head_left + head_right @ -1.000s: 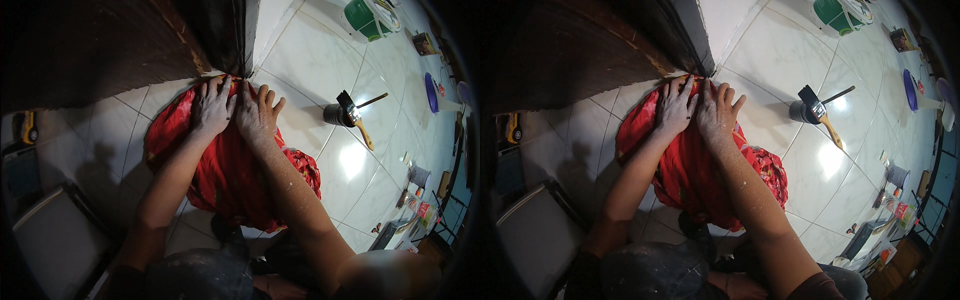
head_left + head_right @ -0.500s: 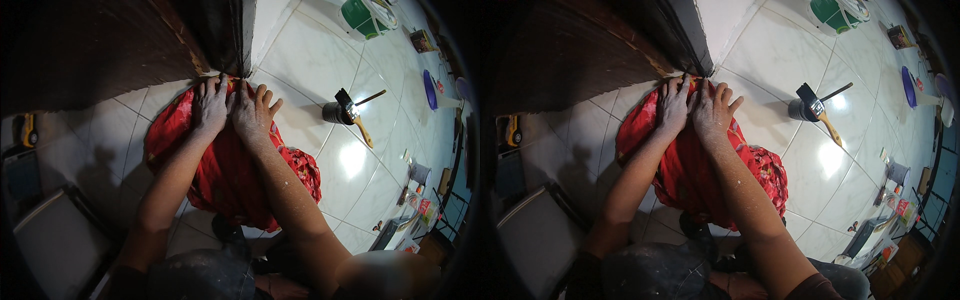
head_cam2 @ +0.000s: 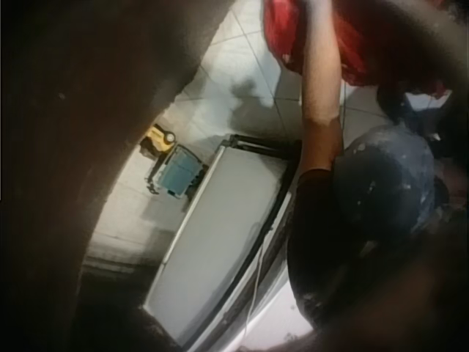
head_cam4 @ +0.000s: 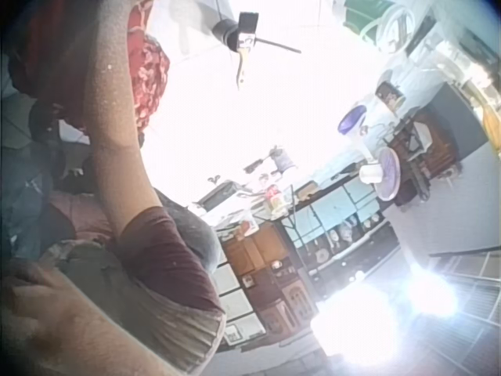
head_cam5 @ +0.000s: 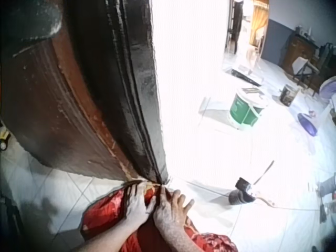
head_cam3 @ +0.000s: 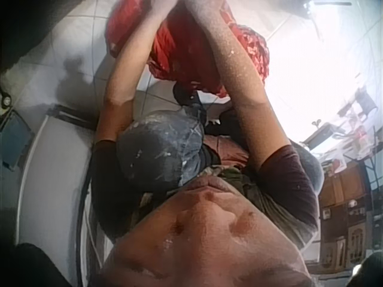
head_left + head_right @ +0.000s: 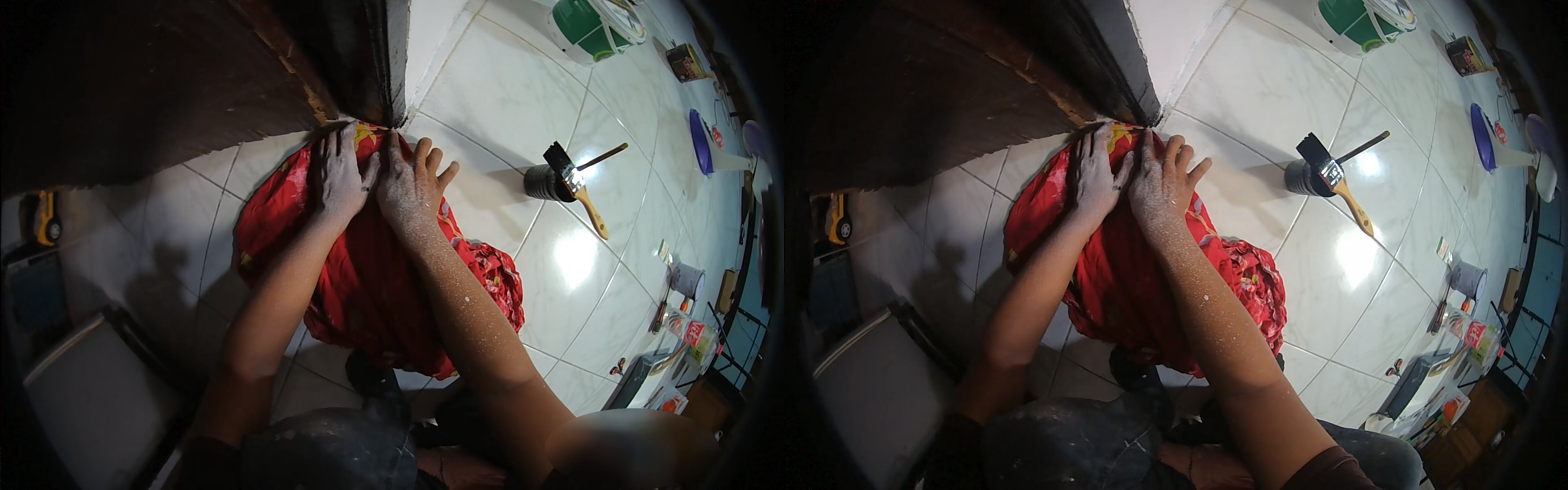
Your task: The person paints the lower edge and side of a wooden door frame with black paint using a brush. They dip the brush into a small container, apply paint along the frame, and wipe excess paint with a red cloth.
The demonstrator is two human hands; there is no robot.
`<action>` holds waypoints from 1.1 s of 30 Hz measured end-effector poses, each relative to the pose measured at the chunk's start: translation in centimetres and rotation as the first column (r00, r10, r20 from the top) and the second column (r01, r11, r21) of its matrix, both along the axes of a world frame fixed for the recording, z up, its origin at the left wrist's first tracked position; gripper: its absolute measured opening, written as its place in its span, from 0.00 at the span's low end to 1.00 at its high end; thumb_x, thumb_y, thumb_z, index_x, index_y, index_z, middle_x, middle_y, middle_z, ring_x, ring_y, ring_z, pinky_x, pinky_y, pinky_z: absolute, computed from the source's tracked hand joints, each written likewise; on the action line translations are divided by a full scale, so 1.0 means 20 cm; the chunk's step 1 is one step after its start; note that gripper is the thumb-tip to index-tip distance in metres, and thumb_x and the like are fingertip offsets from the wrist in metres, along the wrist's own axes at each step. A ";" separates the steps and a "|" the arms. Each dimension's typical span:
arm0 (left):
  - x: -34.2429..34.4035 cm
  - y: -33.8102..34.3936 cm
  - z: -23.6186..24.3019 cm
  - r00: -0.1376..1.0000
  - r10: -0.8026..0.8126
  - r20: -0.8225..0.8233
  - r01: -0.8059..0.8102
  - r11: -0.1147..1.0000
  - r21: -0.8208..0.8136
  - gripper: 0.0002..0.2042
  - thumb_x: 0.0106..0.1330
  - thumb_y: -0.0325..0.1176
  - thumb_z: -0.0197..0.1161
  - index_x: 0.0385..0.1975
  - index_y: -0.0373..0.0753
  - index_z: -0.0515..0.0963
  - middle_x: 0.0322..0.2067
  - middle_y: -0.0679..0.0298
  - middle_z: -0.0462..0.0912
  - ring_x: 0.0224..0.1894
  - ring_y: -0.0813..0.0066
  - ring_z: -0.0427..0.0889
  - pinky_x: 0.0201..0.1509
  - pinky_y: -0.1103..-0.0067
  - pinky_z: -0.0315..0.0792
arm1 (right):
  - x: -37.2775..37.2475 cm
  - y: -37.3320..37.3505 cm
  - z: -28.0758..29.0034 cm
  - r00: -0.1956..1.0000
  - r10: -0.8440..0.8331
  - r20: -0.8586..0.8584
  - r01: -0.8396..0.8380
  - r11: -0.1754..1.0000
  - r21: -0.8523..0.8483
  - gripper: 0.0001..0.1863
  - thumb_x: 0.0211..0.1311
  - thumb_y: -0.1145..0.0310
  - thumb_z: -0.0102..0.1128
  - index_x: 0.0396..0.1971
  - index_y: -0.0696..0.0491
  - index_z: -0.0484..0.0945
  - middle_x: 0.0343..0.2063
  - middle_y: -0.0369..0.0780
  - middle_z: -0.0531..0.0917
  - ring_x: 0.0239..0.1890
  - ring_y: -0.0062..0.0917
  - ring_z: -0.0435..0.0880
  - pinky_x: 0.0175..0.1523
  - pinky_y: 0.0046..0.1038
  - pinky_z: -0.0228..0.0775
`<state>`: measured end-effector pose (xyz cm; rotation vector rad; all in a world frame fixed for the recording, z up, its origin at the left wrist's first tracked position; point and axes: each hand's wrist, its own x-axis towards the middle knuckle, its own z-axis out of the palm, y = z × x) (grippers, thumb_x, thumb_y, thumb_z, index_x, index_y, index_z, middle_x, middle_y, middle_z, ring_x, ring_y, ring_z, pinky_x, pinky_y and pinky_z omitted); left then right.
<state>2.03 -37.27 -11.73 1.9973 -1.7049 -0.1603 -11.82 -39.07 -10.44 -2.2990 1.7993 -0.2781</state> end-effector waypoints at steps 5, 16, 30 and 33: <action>0.01 0.06 -0.06 0.980 -0.053 0.190 0.047 0.998 0.032 0.28 0.75 0.36 0.62 0.75 0.40 0.69 0.75 0.58 0.71 0.65 0.49 0.75 0.72 0.59 0.68 | 0.01 0.00 0.02 1.000 -0.002 0.023 0.002 1.000 0.011 0.34 0.72 0.49 0.59 0.75 0.43 0.73 0.62 0.51 0.71 0.68 0.46 0.69 0.76 0.73 0.45; -0.05 0.02 -0.02 0.951 -0.025 0.309 -0.055 0.967 0.249 0.33 0.76 0.37 0.58 0.81 0.49 0.61 0.80 0.64 0.59 0.74 0.53 0.65 0.73 0.51 0.65 | -0.02 -0.01 -0.01 1.000 0.024 0.013 -0.024 0.999 -0.035 0.32 0.73 0.50 0.58 0.75 0.42 0.73 0.62 0.52 0.72 0.66 0.47 0.70 0.74 0.71 0.47; -0.16 0.01 -0.06 0.914 0.057 0.401 -0.141 0.973 0.183 0.29 0.75 0.35 0.56 0.77 0.42 0.67 0.75 0.62 0.66 0.69 0.55 0.70 0.69 0.58 0.66 | -0.07 -0.03 0.02 0.998 0.062 -0.015 -0.062 0.998 -0.002 0.30 0.74 0.53 0.57 0.74 0.37 0.74 0.60 0.48 0.73 0.64 0.44 0.71 0.74 0.68 0.49; -0.17 0.01 -0.05 0.906 0.053 0.419 -0.140 0.974 0.180 0.29 0.75 0.35 0.56 0.77 0.41 0.67 0.75 0.62 0.67 0.69 0.55 0.71 0.68 0.58 0.67 | -0.08 -0.04 0.02 0.998 0.062 -0.009 -0.062 0.998 -0.006 0.29 0.74 0.54 0.57 0.74 0.35 0.74 0.59 0.48 0.73 0.64 0.43 0.71 0.74 0.68 0.49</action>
